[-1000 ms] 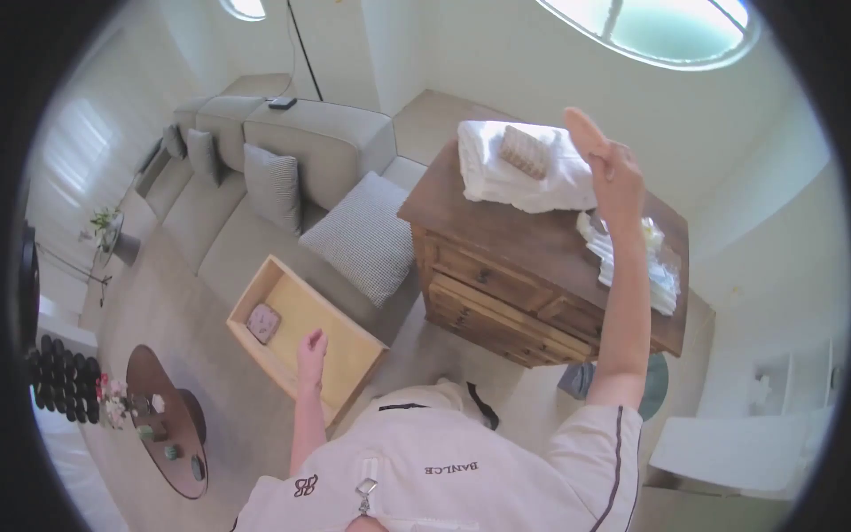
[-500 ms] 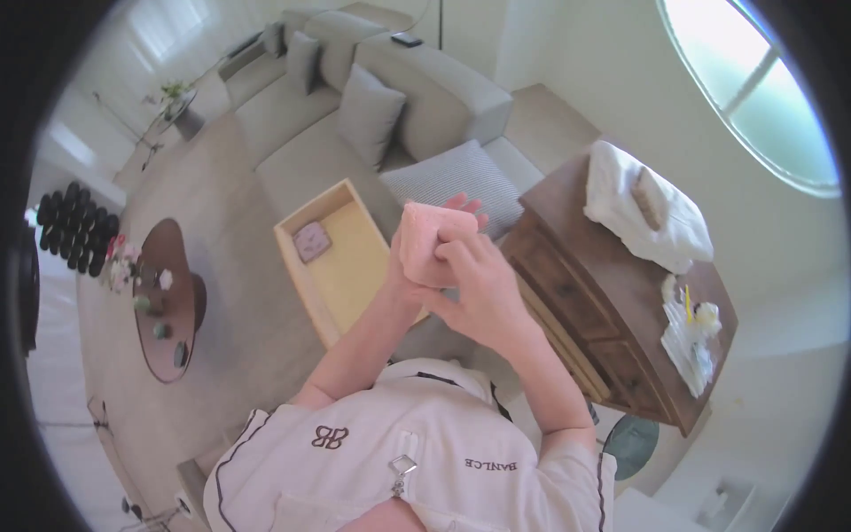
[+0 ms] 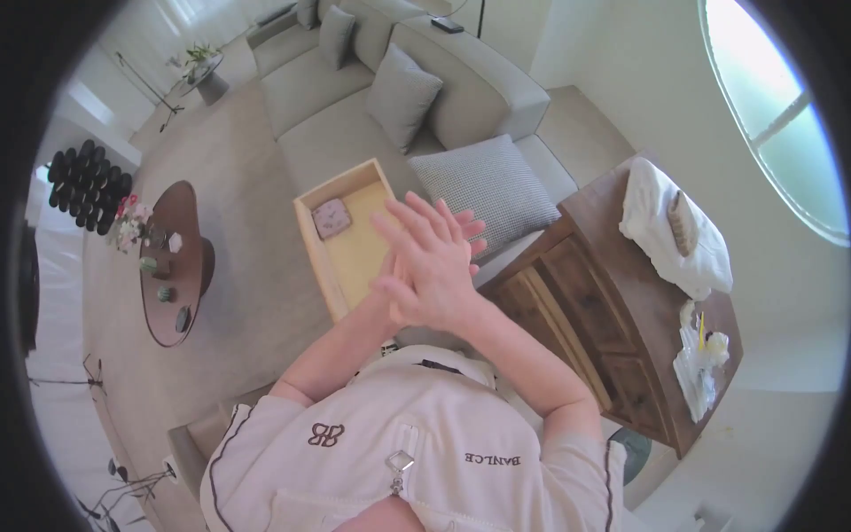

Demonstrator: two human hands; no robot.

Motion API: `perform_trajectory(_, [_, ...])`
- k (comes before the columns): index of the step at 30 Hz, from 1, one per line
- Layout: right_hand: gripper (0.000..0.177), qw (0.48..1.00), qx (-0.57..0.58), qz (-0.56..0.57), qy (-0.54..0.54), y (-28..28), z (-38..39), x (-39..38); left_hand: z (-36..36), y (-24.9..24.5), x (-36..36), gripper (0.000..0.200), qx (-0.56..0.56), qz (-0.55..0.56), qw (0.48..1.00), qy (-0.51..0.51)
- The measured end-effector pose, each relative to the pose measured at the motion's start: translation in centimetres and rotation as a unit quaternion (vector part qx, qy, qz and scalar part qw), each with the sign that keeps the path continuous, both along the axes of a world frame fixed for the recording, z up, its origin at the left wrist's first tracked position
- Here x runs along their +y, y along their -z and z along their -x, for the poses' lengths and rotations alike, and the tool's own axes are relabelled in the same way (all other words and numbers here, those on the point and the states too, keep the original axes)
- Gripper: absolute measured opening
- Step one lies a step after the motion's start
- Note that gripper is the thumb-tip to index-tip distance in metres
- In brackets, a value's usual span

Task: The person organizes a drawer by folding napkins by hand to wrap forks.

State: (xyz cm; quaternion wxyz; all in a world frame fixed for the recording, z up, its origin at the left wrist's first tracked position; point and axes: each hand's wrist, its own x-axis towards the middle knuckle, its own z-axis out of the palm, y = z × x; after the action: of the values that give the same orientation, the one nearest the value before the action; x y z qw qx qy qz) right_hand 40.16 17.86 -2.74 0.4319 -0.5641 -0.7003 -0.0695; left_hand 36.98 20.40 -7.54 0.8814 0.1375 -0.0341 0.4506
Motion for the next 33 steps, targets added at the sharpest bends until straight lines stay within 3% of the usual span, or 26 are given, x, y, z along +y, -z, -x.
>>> perform_trajectory(1, [0.063,0.953,-0.099,0.105,0.266,1.8,1.8,1.8,0.8,-0.4,0.7,0.064,0.027,0.027,0.998,0.041])
perform_trajectory(2, [0.070,0.818,-0.189,0.197,0.507,3.6,3.7,3.7,1.8,-0.8,1.5,0.064,0.055,0.052,0.994,0.080])
perform_trajectory(3, [0.074,0.724,-0.228,0.232,0.609,3.6,3.7,4.1,2.5,-1.3,2.4,0.064,0.068,0.062,0.991,0.095])
perform_trajectory(4, [0.063,0.856,-0.045,0.190,0.479,1.8,1.5,2.8,2.9,-1.7,3.1,0.064,0.093,0.086,0.983,0.133])
perform_trajectory(5, [0.052,0.928,0.141,0.141,0.315,0.1,-0.6,1.4,3.5,-2.1,3.6,0.064,0.119,0.113,0.972,0.170])
perform_trajectory(6, [0.047,0.940,0.231,0.117,0.221,-0.6,-1.8,0.4,3.9,-2.1,4.0,0.064,0.131,0.130,0.965,0.186])
perform_trajectory(9, [0.032,0.921,0.363,0.128,0.057,0.3,-2.7,-0.6,4.3,-1.5,5.9,0.043,0.244,0.168,0.955,0.028])
perform_trajectory(12, [0.046,0.816,0.502,0.285,-0.033,2.3,-0.8,0.3,4.6,-1.5,6.8,0.030,0.402,0.231,0.880,-0.103])
perform_trajectory(15, [0.032,0.778,0.462,0.426,0.021,2.9,0.5,1.8,5.6,-2.5,6.9,0.051,0.495,0.098,0.860,-0.077])
perform_trajectory(18, [0.017,0.814,0.457,0.354,0.061,4.1,0.9,3.2,6.8,-0.2,8.4,0.036,0.453,0.149,0.872,-0.108])
perform_trajectory(20, [0.028,0.927,0.316,0.201,0.021,5.6,0.8,4.0,8.1,2.1,9.5,0.044,0.379,0.238,0.894,-0.033])
perform_trajectory(22, [0.042,0.968,0.192,0.156,-0.051,6.7,0.8,4.8,9.2,3.2,10.1,0.050,0.314,0.274,0.909,0.013])
perform_trajectory(24, [0.057,0.979,0.064,0.136,-0.141,7.1,1.1,5.5,10.4,3.8,10.6,0.055,0.249,0.287,0.923,0.056])
perform_trajectory(27, [0.065,0.893,0.232,0.313,-0.226,4.4,2.2,5.5,11.7,3.6,11.0,0.058,0.136,0.276,0.943,0.130])
perform_trajectory(30, [0.061,0.929,0.205,0.260,-0.164,2.6,4.2,6.6,12.7,2.0,10.8,0.055,0.177,0.250,0.937,0.166])
perform_trajectory(33, [0.058,0.975,0.052,0.166,-0.137,3.2,7.7,7.5,12.4,2.5,9.5,0.050,0.260,0.170,0.942,0.131])
